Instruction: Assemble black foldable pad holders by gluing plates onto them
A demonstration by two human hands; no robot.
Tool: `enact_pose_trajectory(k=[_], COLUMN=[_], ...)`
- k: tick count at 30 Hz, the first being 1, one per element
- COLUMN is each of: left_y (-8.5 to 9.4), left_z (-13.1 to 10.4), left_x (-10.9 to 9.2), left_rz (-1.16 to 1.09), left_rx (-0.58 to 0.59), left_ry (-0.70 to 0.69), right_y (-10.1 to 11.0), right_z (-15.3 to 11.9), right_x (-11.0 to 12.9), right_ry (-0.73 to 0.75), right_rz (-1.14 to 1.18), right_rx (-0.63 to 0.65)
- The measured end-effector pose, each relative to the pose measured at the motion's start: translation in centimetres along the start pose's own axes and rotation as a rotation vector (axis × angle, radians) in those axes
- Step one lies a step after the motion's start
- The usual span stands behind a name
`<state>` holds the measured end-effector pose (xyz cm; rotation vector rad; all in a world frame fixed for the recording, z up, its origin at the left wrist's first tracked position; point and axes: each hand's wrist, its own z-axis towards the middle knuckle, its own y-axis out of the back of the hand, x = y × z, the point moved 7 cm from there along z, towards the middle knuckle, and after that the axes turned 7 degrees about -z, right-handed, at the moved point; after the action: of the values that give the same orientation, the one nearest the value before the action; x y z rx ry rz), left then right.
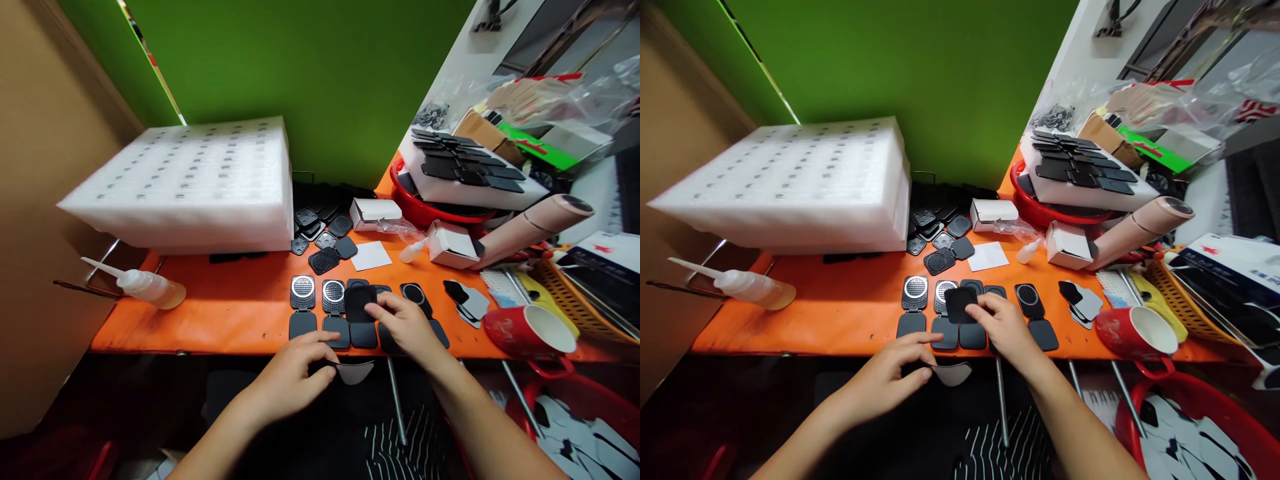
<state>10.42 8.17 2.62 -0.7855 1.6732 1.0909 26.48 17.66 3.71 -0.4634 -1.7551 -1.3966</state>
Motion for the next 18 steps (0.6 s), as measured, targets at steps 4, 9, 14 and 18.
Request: enact_pose_trajectory(k=[4,9,14,18], left_y=[-2.1,-3.4,-3.8,-3.9], left_z=[2.0,3.8,4.0,4.0], left_x=[-0.9,-0.2,0.7,0.9], left_rz=[0.255,0.459,0.488,0.474], left_rx=[0.1,0.107,0.109,0.096], left_ry=[-0.162,-0.202,-0.184,-0.18], right_y=[-2.6,-5.5,-6.2,-6.2], right_z=[2.9,3.9,3.9,4.0], right_x=[-2.4,-3.7,-4.5,-4.6], right_ry=[-0.122,-0.167,-0.178,-0.179], right_rz=[0.233,0.279,0.224,0.18], right_rx=[0.066,0.141,0.15,0.138])
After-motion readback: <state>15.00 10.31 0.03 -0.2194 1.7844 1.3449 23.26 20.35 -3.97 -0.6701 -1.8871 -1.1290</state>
